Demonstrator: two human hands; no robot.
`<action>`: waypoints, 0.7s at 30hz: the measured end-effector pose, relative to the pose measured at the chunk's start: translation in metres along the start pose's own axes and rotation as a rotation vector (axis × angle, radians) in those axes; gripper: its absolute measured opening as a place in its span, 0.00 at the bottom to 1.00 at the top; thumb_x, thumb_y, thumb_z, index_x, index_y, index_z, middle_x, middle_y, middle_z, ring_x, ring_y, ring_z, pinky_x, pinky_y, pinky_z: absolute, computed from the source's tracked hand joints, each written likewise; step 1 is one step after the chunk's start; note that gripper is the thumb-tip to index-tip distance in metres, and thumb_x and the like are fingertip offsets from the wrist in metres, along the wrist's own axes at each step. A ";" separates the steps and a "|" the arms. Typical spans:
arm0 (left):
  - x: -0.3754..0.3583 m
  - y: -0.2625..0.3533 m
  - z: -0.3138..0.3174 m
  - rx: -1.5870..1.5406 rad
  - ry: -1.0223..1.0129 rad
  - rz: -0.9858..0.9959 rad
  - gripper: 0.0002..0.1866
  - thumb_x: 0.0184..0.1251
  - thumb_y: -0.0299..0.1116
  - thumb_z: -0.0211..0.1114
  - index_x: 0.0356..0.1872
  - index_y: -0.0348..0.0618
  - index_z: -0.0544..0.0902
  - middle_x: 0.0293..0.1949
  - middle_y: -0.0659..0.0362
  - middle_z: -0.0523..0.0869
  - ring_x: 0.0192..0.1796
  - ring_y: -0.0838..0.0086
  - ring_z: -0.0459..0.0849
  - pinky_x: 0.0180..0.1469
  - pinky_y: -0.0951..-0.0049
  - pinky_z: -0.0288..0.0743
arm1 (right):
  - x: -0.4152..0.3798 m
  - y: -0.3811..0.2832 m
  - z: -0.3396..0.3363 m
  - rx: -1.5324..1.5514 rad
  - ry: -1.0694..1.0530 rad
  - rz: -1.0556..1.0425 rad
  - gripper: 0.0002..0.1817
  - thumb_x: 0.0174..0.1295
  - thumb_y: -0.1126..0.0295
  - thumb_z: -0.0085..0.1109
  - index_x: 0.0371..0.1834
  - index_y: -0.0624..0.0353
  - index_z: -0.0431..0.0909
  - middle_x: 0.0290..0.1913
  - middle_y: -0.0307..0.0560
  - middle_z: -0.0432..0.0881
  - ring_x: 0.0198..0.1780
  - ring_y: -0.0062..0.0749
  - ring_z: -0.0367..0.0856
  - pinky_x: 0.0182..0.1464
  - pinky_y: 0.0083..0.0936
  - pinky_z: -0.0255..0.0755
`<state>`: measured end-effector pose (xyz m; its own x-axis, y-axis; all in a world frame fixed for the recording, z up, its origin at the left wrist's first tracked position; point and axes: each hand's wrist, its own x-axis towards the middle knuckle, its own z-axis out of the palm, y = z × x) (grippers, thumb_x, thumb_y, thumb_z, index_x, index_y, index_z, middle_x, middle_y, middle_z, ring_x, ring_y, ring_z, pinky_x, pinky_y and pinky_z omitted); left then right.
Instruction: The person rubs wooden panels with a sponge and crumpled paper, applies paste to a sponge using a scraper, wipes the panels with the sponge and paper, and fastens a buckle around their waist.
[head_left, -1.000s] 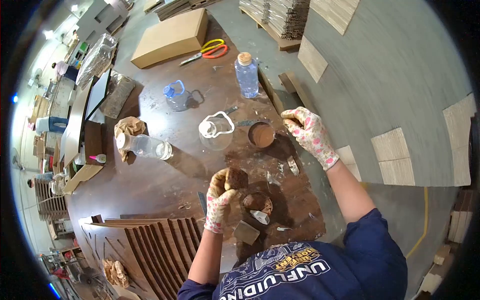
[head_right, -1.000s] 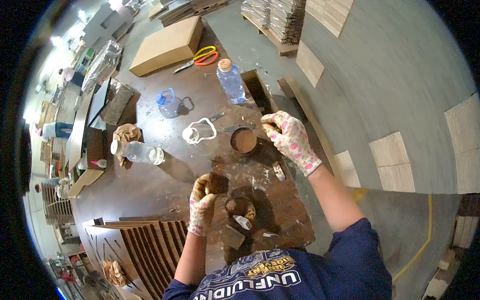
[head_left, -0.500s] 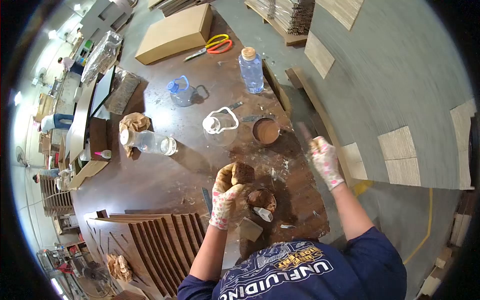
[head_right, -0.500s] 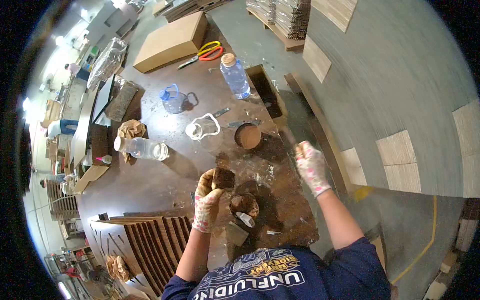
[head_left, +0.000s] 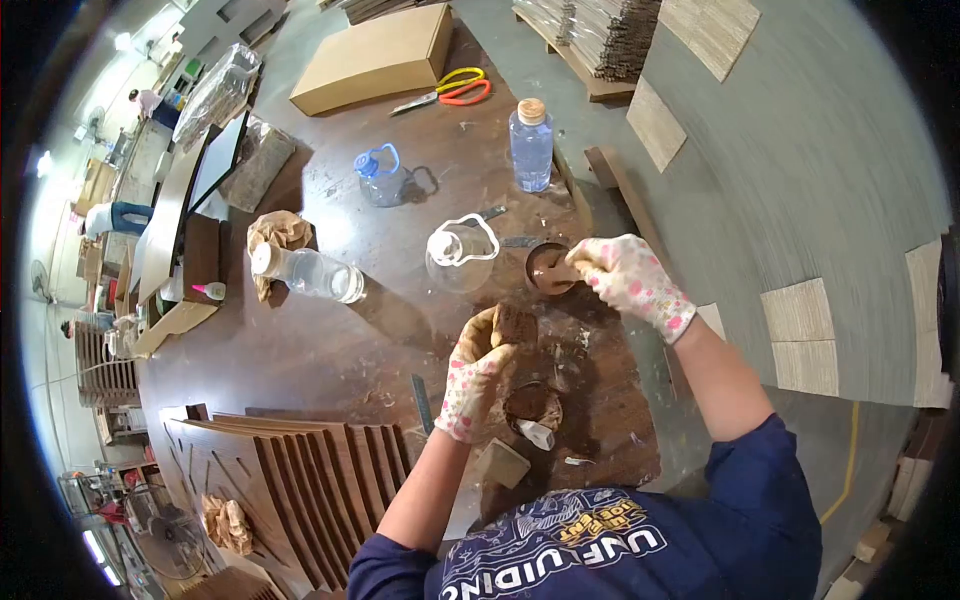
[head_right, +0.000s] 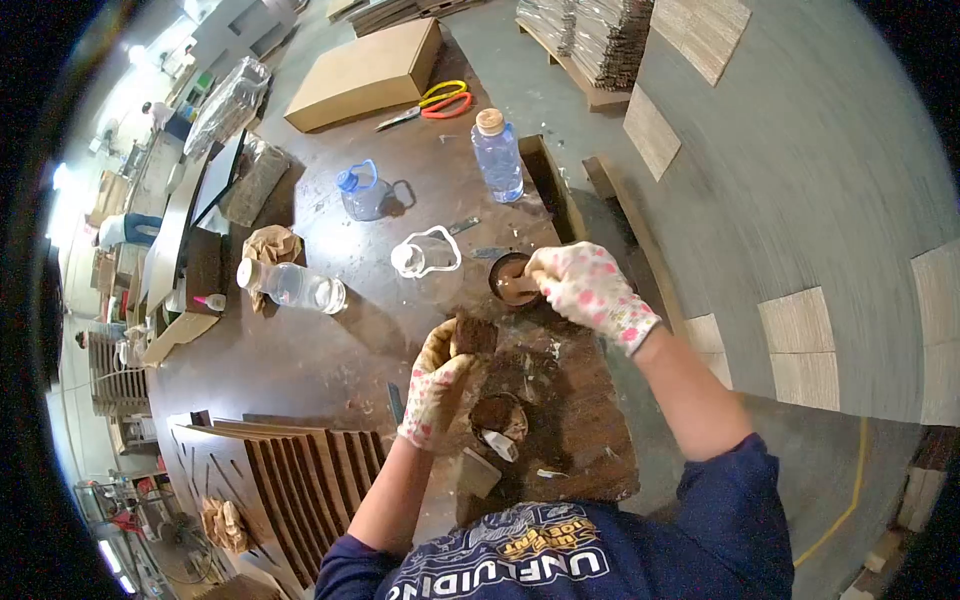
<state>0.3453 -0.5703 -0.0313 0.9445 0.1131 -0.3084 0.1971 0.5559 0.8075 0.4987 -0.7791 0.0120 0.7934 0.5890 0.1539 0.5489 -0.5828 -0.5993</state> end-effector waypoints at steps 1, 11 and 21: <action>0.002 0.002 0.003 -0.035 -0.015 -0.029 0.28 0.61 0.27 0.68 0.63 0.39 0.70 0.57 0.59 0.78 0.59 0.72 0.77 0.63 0.69 0.71 | -0.002 0.001 0.000 0.269 -0.035 0.173 0.09 0.63 0.72 0.57 0.44 0.58 0.83 0.26 0.44 0.83 0.24 0.26 0.80 0.26 0.24 0.73; 0.022 -0.018 0.011 -0.182 -0.076 -0.042 0.24 0.68 0.26 0.60 0.65 0.43 0.70 0.57 0.62 0.78 0.55 0.76 0.79 0.56 0.73 0.74 | -0.043 0.023 0.017 1.056 0.033 0.636 0.09 0.69 0.68 0.57 0.46 0.61 0.80 0.24 0.38 0.78 0.18 0.12 0.72 0.18 0.10 0.63; 0.019 -0.018 0.007 -0.304 -0.158 -0.051 0.21 0.70 0.27 0.59 0.64 0.44 0.71 0.55 0.60 0.80 0.58 0.74 0.79 0.55 0.71 0.74 | -0.065 -0.017 0.022 0.772 0.182 0.198 0.15 0.62 0.81 0.57 0.51 0.59 0.81 0.32 0.40 0.83 0.30 0.22 0.81 0.29 0.18 0.74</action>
<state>0.3613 -0.5841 -0.0486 0.9692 -0.0371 -0.2435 0.1804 0.7801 0.5991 0.4323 -0.7954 -0.0053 0.9233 0.3769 0.0742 0.1112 -0.0775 -0.9908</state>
